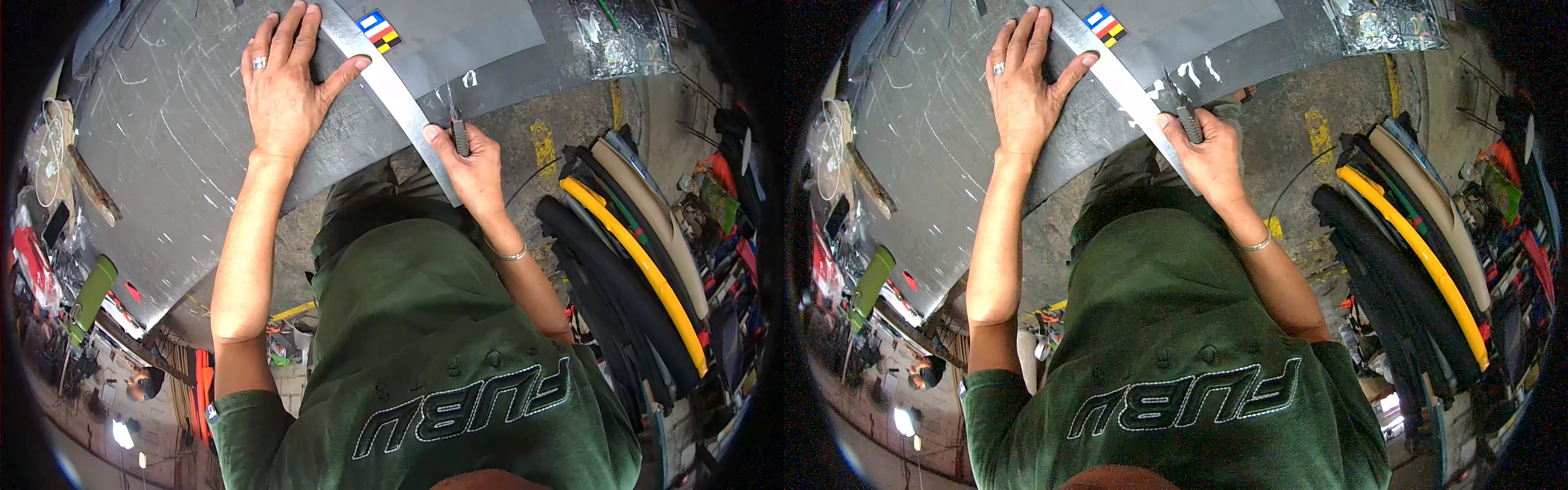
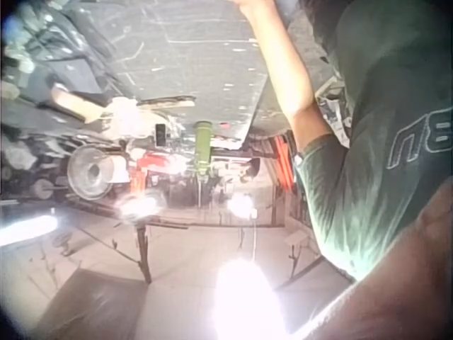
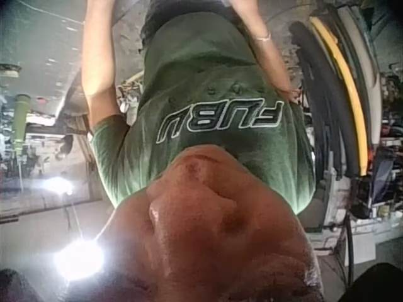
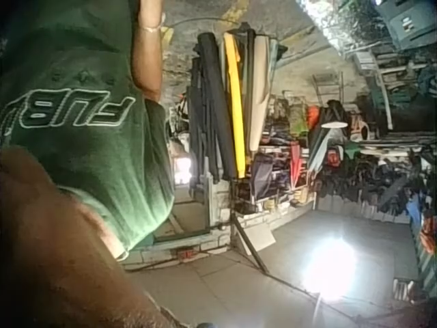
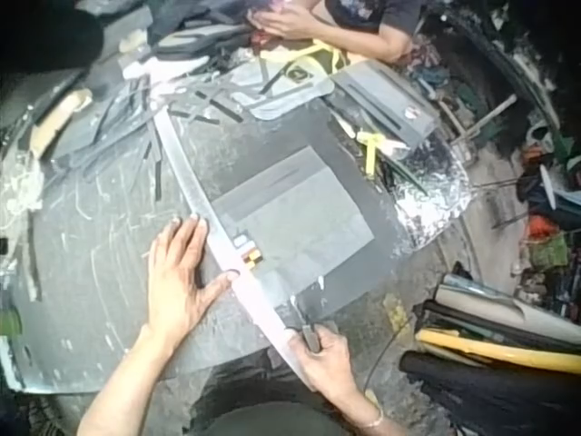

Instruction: Cutting a piece of gray fabric using a metal ruler and a utility knife on a workbench.

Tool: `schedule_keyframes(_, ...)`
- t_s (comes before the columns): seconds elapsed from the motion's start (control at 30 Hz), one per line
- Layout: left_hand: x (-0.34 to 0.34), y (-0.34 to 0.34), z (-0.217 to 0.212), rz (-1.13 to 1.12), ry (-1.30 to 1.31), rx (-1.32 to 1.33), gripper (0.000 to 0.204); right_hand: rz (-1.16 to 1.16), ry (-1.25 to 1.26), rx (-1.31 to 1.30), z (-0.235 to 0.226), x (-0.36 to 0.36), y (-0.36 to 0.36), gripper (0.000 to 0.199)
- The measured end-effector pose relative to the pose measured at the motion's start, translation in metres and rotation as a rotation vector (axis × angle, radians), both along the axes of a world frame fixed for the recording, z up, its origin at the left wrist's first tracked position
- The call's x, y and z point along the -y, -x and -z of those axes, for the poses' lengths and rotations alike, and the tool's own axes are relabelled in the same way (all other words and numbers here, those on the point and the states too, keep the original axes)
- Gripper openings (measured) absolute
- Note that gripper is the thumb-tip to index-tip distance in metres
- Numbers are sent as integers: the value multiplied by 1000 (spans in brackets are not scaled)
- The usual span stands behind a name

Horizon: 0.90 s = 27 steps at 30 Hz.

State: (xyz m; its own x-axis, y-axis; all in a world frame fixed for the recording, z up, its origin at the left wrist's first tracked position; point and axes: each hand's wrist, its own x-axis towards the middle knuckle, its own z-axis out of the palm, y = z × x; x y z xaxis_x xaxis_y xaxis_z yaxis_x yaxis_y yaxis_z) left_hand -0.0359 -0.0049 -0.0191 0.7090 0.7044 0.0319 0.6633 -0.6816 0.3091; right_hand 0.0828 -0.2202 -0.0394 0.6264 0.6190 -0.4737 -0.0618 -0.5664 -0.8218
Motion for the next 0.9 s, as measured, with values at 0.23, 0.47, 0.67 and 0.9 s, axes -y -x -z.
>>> schedule_keyframes(0.23, -6, 13, 28, 61, -197, 144, 81, 18, -1, 35, 3, 1, 5, 34)
schedule_keyframes(0.47, -7, 11, 31, 52, -195, 188, 85, 55, -41, 35, 2, 0, 8, 33)
schedule_keyframes(0.67, -7, 10, 29, 49, -193, 180, 85, 48, -54, 40, 5, 2, 6, 33)
schedule_keyframes(0.9, -7, 10, 29, 51, -186, 175, 84, 45, -28, 40, 5, 3, 7, 31)
